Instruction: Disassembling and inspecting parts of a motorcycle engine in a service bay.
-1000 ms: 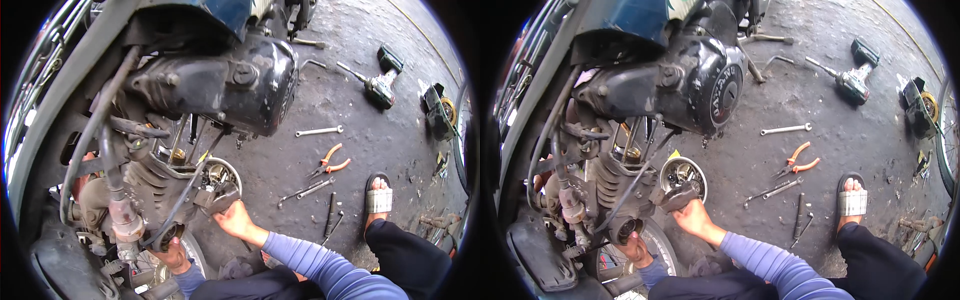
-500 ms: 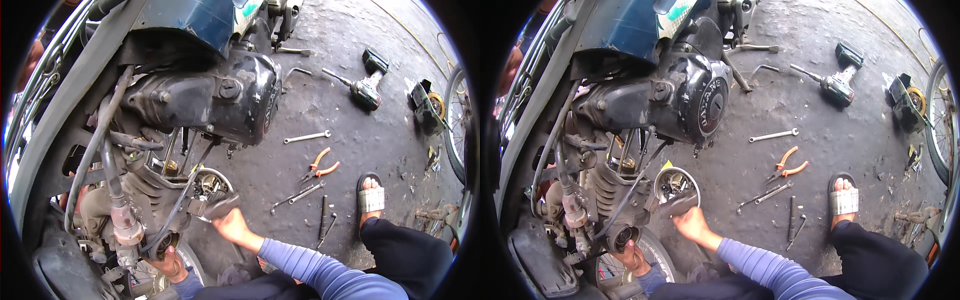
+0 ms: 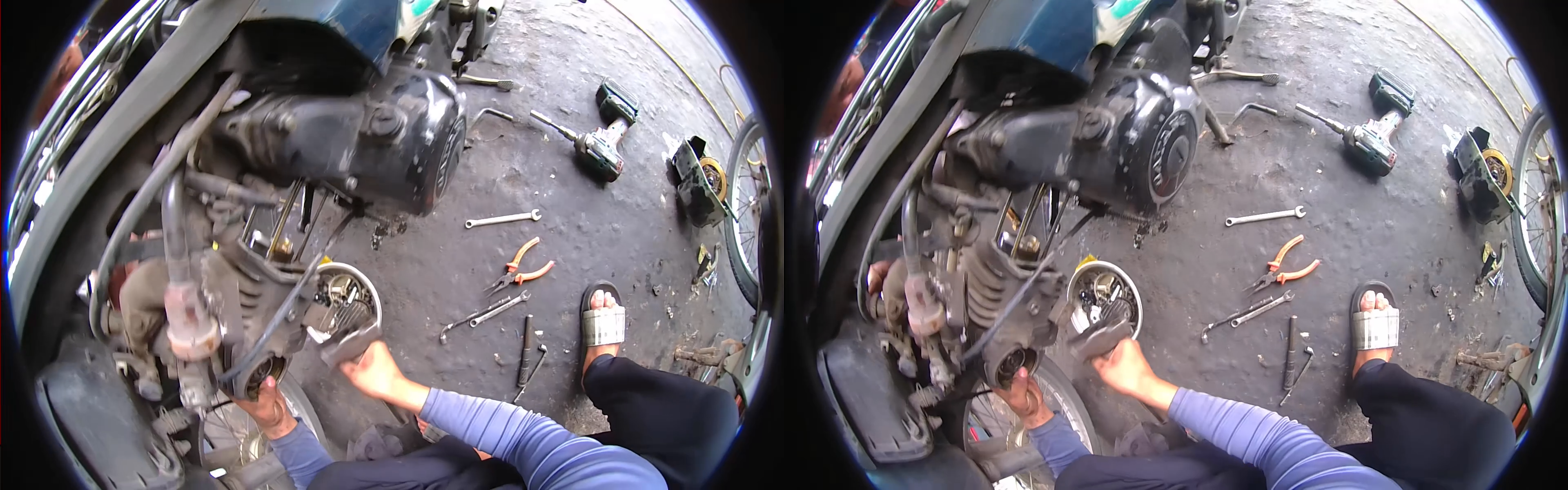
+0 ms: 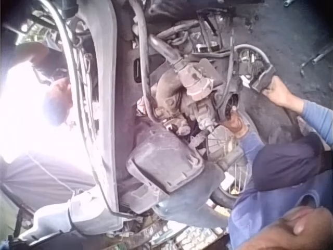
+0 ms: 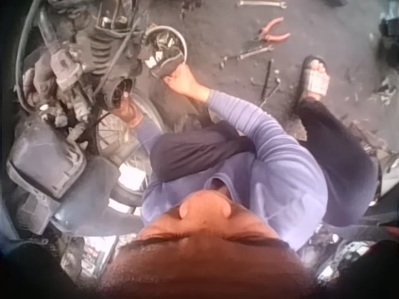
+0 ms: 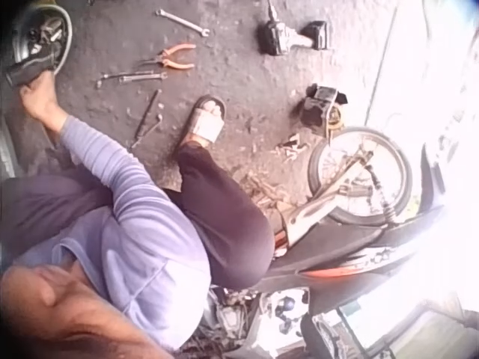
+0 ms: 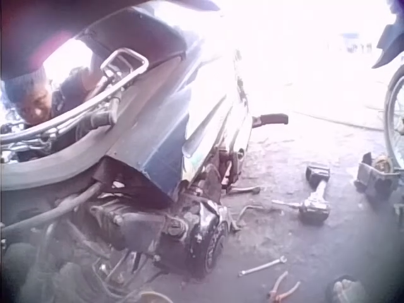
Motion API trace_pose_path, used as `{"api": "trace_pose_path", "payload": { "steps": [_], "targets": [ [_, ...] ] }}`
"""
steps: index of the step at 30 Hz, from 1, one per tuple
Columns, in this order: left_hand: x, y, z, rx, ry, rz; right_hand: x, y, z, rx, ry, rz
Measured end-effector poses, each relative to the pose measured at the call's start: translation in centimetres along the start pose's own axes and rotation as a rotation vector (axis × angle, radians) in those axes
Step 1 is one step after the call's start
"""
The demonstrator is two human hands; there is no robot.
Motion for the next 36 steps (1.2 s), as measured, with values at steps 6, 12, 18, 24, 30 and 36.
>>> {"api": "trace_pose_path", "payload": {
  "steps": [6, 12, 18, 24, 30, 36],
  "targets": [
    [0.9, -0.4, -0.6, -0.009, -0.008, -0.036, -1.6, 3.3, -2.2, -0.068, -0.109, -0.037],
    [-2.2, -0.7, 2.3, -0.106, 0.163, -0.187, 2.0, 3.2, -3.8, 0.097, -0.146, 0.173],
    [-2.5, -0.9, 2.9, -0.037, 0.062, -0.089, 4.0, 4.1, -6.7, -0.055, 0.065, -0.029],
    [-5.5, 0.2, 1.9, 0.215, 0.432, -0.181, 6.6, 7.8, -8.8, 0.001, -0.313, 0.042],
    [-8.0, 0.4, 3.3, 0.343, 0.551, -0.389, 8.8, 9.3, -6.9, 0.179, -0.297, 0.113],
    [-6.3, 1.0, 3.4, 0.184, 0.554, -0.411, 8.3, 10.5, -6.4, 0.035, -0.023, -0.067]
  ]
}}
Point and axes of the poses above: each hand's wrist, its own y-axis towards the middle knuckle, its own z-axis out of the palm, x = y × z, the point moved 5 cm from there along y, towards the middle knuckle, and after that the axes turned 13 degrees about z, right-handed, at the moved point
